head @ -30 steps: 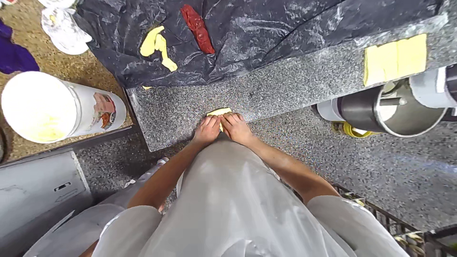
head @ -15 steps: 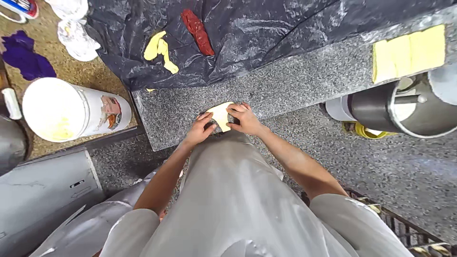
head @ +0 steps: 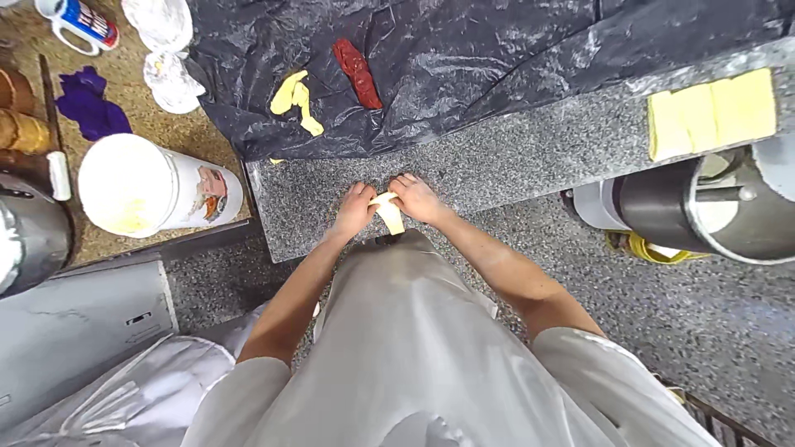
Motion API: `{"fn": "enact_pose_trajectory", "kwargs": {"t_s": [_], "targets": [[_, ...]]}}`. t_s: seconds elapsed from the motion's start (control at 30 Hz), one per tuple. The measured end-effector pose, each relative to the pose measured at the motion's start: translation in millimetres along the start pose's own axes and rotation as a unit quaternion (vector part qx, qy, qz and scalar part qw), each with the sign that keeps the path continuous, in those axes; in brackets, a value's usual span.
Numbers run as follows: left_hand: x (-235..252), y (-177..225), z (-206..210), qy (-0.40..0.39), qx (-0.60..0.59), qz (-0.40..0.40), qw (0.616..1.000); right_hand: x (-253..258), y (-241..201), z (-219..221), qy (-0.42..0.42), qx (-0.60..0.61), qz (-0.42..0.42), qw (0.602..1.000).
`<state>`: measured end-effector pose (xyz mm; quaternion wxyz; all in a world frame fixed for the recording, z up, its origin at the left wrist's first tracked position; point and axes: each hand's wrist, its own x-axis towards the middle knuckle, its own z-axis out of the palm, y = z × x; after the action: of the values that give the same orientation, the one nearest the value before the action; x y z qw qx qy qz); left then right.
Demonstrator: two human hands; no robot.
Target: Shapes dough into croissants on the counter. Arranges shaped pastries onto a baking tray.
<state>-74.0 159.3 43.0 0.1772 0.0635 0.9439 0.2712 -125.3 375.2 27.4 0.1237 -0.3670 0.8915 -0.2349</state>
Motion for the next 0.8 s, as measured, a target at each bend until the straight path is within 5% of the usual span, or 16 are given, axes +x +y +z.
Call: {"fn": "enact_pose_trajectory", "kwargs": {"t_s": [0.23, 0.47, 0.67, 0.8], "targets": [[-2, 4, 11, -0.006, 0.063, 0.035, 0.997, -1, 6, 5, -0.006, -0.040, -0.040, 0.998], [16, -11, 22, 0.175, 0.084, 0.060, 0.979, 16, 25, 6, 0.087, -0.067, -0.043, 0.993], [-26, -23, 25, 0.040, 0.129, 0.111, 0.985, -32, 9, 20, 0.008, -0.067, -0.033, 0.997], [-13, -9, 26, 0.139, 0.059, 0.138, 0.979, -23, -15, 20, 0.066, -0.024, 0.024, 0.997]]}}
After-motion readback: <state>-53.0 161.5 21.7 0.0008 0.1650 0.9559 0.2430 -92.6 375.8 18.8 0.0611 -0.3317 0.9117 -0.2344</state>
